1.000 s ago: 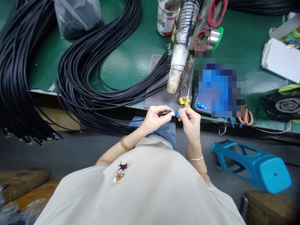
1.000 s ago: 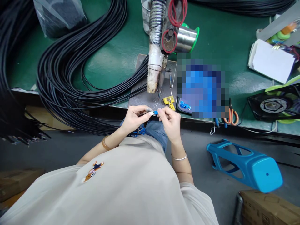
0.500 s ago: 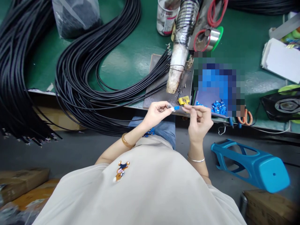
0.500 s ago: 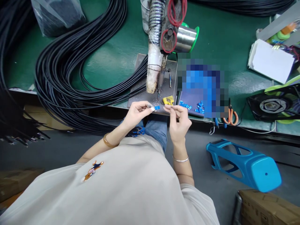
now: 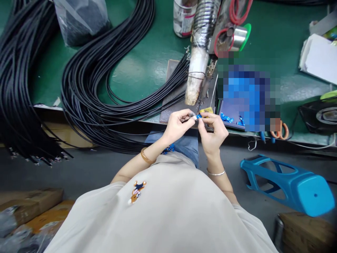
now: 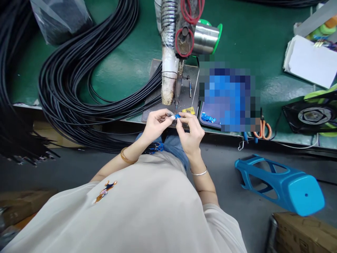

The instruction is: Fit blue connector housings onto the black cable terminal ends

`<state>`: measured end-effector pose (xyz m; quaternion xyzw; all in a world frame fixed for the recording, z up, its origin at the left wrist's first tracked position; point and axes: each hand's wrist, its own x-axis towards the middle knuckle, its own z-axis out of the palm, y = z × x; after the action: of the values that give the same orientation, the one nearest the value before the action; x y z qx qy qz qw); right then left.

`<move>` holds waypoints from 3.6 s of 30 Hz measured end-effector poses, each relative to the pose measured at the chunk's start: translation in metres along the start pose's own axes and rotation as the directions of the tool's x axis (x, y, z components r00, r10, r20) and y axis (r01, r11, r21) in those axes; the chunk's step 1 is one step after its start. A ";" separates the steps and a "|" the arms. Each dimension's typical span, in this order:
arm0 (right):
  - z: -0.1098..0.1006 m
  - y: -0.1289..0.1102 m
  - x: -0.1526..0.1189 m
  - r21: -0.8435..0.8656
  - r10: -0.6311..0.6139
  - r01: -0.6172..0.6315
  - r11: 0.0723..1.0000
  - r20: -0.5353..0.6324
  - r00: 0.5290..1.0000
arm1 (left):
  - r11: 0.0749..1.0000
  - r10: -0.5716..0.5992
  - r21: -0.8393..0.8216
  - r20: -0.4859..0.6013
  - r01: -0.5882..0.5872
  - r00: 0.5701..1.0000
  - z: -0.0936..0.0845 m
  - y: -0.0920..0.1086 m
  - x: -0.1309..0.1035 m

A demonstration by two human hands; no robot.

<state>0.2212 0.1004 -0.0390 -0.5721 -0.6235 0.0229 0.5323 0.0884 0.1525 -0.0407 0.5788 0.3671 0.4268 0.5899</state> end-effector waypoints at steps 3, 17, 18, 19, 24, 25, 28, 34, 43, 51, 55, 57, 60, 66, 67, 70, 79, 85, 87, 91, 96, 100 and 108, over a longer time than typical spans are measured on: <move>0.000 0.000 0.002 0.000 -0.008 0.008 1.000 -0.007 1.000 | 1.000 0.002 0.003 0.000 -0.002 1.000 0.001 0.000 0.001; -0.004 -0.006 0.004 -0.086 -0.023 0.024 0.996 0.014 1.000 | 0.996 -0.032 -0.084 0.026 0.034 0.999 -0.001 0.004 0.003; -0.004 -0.006 0.003 -0.081 -0.027 0.029 0.996 0.019 0.999 | 0.995 -0.050 -0.089 0.028 0.052 0.998 -0.001 0.003 0.002; -0.004 -0.006 0.002 -0.077 -0.033 0.034 0.996 0.024 0.999 | 0.994 -0.065 -0.092 0.029 0.067 0.997 -0.002 0.001 0.001; -0.004 -0.005 -0.001 -0.074 -0.032 0.033 0.997 0.023 0.999 | 0.991 -0.090 -0.099 0.045 0.094 0.995 -0.003 -0.005 -0.002; -0.005 -0.006 -0.001 -0.062 -0.011 0.012 0.998 0.016 1.000 | 0.990 -0.094 -0.101 0.047 0.099 0.994 -0.004 -0.005 -0.003; -0.006 -0.007 0.000 0.014 0.100 -0.100 0.995 0.026 0.995 | 0.989 -0.108 -0.101 0.042 0.112 0.993 -0.005 -0.002 -0.004; -0.009 -0.011 0.004 0.015 0.121 -0.123 0.992 0.086 0.989 | 0.985 -0.109 -0.133 0.016 0.110 0.994 -0.006 0.001 -0.002; -0.006 -0.008 0.006 -0.027 0.039 -0.037 0.999 0.057 0.998 | 0.968 -0.135 -0.204 0.059 0.144 0.989 -0.003 0.005 0.004; -0.005 -0.006 0.008 -0.026 0.022 -0.021 0.999 0.049 0.999 | 0.965 -0.122 -0.227 0.069 0.135 0.990 -0.001 0.007 0.008; -0.006 -0.007 0.009 -0.048 0.015 -0.013 0.999 0.054 0.998 | 0.969 -0.131 -0.200 0.068 0.143 0.989 -0.002 0.010 0.008; -0.007 -0.008 0.009 -0.065 0.004 0.000 0.998 0.060 0.998 | 0.970 -0.139 -0.193 0.068 0.150 0.988 -0.003 0.011 0.007; -0.008 -0.007 0.008 -0.093 -0.037 0.045 0.995 0.086 0.996 | 0.964 -0.146 -0.211 0.088 0.162 0.985 -0.004 0.010 0.006; -0.008 -0.006 0.005 -0.115 -0.119 0.132 0.985 0.113 0.986 | 0.958 -0.172 -0.209 0.127 0.196 0.977 -0.007 0.005 0.003; -0.009 -0.006 0.004 -0.107 -0.108 0.119 0.987 0.103 0.989 | 0.958 -0.179 -0.202 0.128 0.203 0.975 -0.007 0.005 0.002; -0.009 -0.007 0.005 -0.060 -0.009 0.014 0.998 0.077 0.997 | 0.962 -0.198 -0.169 0.109 0.214 0.974 -0.007 0.009 -0.001; -0.007 -0.008 0.006 -0.053 -0.015 0.019 0.998 0.078 0.997 | 0.998 -0.058 0.021 0.006 0.058 0.998 -0.007 0.002 -0.004; -0.004 -0.005 0.009 -0.054 -0.039 0.044 0.998 0.086 0.996 | 0.998 -0.055 0.042 0.017 0.054 0.998 -0.006 0.003 0.000; -0.004 -0.006 0.011 -0.054 -0.048 0.052 0.997 0.080 0.996 | 0.998 -0.055 0.032 0.019 0.055 0.998 -0.006 0.007 0.001; -0.006 -0.008 0.013 -0.081 -0.059 0.066 0.995 0.086 0.995 | 0.998 -0.056 0.017 0.029 0.056 0.998 -0.006 0.012 0.003; -0.008 -0.008 0.011 -0.113 -0.111 0.124 0.986 0.113 0.987 | 0.990 -0.113 -0.079 0.082 0.120 0.990 -0.008 0.008 0.004; -0.008 -0.007 0.008 -0.112 -0.140 0.155 0.982 0.137 0.981 | 0.982 -0.162 -0.086 0.101 0.171 0.982 -0.008 0.006 0.003; -0.018 -0.009 0.009 -0.004 0.156 -0.157 0.988 0.134 0.979 | 0.955 -0.274 -0.061 0.191 0.290 0.943 -0.011 0.020 -0.005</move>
<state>0.2298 0.0932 -0.0203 -0.6150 -0.6107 0.1051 0.4876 0.0748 0.1515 -0.0215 0.5301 0.3721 0.2994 0.7007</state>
